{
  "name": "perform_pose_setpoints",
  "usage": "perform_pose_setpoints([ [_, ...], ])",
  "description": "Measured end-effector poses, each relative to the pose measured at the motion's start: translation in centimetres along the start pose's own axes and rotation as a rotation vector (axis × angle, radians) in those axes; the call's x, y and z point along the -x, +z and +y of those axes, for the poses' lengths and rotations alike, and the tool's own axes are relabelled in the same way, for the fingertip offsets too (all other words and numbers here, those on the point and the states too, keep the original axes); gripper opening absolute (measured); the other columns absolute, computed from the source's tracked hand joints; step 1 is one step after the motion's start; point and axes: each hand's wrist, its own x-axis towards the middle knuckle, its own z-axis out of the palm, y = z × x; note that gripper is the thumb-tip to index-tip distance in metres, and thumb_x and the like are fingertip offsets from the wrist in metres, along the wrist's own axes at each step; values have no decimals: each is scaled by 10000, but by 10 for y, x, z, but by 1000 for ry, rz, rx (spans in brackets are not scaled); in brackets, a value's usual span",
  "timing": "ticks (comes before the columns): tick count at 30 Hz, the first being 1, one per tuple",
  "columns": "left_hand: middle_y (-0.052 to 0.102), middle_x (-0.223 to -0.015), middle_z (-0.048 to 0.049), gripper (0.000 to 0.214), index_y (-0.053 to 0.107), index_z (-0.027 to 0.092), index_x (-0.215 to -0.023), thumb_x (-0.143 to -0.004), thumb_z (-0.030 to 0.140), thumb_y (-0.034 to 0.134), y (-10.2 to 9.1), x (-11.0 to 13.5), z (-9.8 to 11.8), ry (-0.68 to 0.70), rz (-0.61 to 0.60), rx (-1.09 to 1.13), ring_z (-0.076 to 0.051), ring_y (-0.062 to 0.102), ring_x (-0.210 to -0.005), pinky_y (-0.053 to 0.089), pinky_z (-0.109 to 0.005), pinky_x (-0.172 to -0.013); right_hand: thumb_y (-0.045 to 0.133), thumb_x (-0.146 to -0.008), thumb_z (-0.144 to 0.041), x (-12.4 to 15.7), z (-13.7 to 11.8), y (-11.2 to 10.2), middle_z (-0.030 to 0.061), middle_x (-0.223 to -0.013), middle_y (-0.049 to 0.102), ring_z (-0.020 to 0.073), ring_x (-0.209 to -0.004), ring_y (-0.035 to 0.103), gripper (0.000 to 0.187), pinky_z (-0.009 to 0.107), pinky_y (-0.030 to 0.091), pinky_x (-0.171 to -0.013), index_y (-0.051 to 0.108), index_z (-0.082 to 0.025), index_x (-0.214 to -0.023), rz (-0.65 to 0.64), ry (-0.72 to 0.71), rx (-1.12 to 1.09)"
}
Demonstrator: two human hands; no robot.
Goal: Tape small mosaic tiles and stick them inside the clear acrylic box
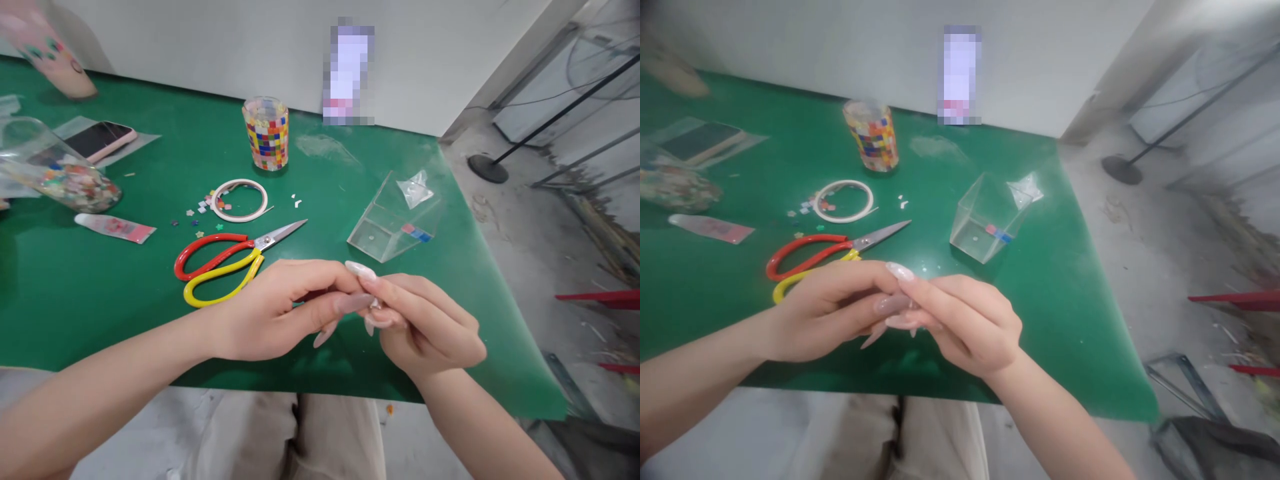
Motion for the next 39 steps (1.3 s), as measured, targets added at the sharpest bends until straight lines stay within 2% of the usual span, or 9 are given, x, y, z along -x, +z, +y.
perform_pose_setpoints([
  [5, 604, -648, 45, 173, 637, 157, -834, -991, 139, 568, 0, 1, -1, 24, 19, 16, -48, 550, -490, 450, -127, -465, 639, -977, -112, 1, 1, -1, 42, -972, 804, 119, -759, 751, 340, 181, 658, -664, 685, -129, -1313, 0, -7, 44],
  [8, 635, -696, 35, 162, 631, 162, -828, -982, 135, 588, -1, 2, -2, 51, 29, 19, -45, 561, -493, 460, -129, -468, 642, -975, -120, 1, 2, -1, 48, -986, 804, 122, -776, 750, 341, 186, 663, -683, 684, -120, -1314, -13, -7, 43],
  [14, 606, -619, 66, 163, 636, 183, -902, -1015, 138, 527, -2, 3, -4, 116, 27, -168, -50, 544, -492, 412, -137, -470, 648, -968, -105, -1, 0, 0, 66, -942, 804, 125, -734, 741, 332, 199, 657, -617, 697, -122, -1296, 8, 8, 53],
  [18, 595, -602, 78, 180, 630, 200, -917, -1028, 144, 499, -1, 5, -5, 125, 30, -191, -53, 530, -486, 389, -153, -467, 641, -971, -110, -1, -1, -1, 69, -951, 805, 132, -731, 746, 335, 207, 655, -609, 696, -129, -1300, 6, 22, 61],
  [21, 590, -598, 83, 181, 625, 203, -915, -1027, 137, 500, 1, 5, -5, 121, 50, -185, -51, 527, -481, 386, -155, -466, 638, -970, -99, 0, 0, 0, 61, -956, 803, 127, -759, 749, 339, 195, 654, -644, 691, -120, -1304, 6, 12, 65],
  [26, 584, -591, 87, 195, 620, 200, -884, -1018, 118, 505, 3, 3, -4, 121, 73, -179, -44, 524, -478, 385, -147, -467, 641, -972, -114, 0, 0, 1, 58, -927, 803, 132, -712, 739, 329, 209, 643, -584, 703, -141, -1294, 28, 18, 85],
  [32, 652, -638, 46, 176, 651, 191, -836, -984, 147, 566, 3, 2, 2, 52, 72, -91, -64, 568, -487, 420, -162, -455, 645, -945, -62, 1, 1, -1, 33, -918, 807, 126, -748, 740, 360, 196, 652, -620, 704, -136, -1292, 12, 19, 59],
  [39, 572, -579, 87, 198, 653, 191, -884, -1028, 164, 520, 7, 4, 1, 22, 74, -75, -33, 528, -476, 396, -118, -448, 650, -977, -141, 4, 2, -3, 22, -946, 812, 127, -723, 729, 307, 216, 659, -631, 711, -156, -1278, 33, 1, 142],
])
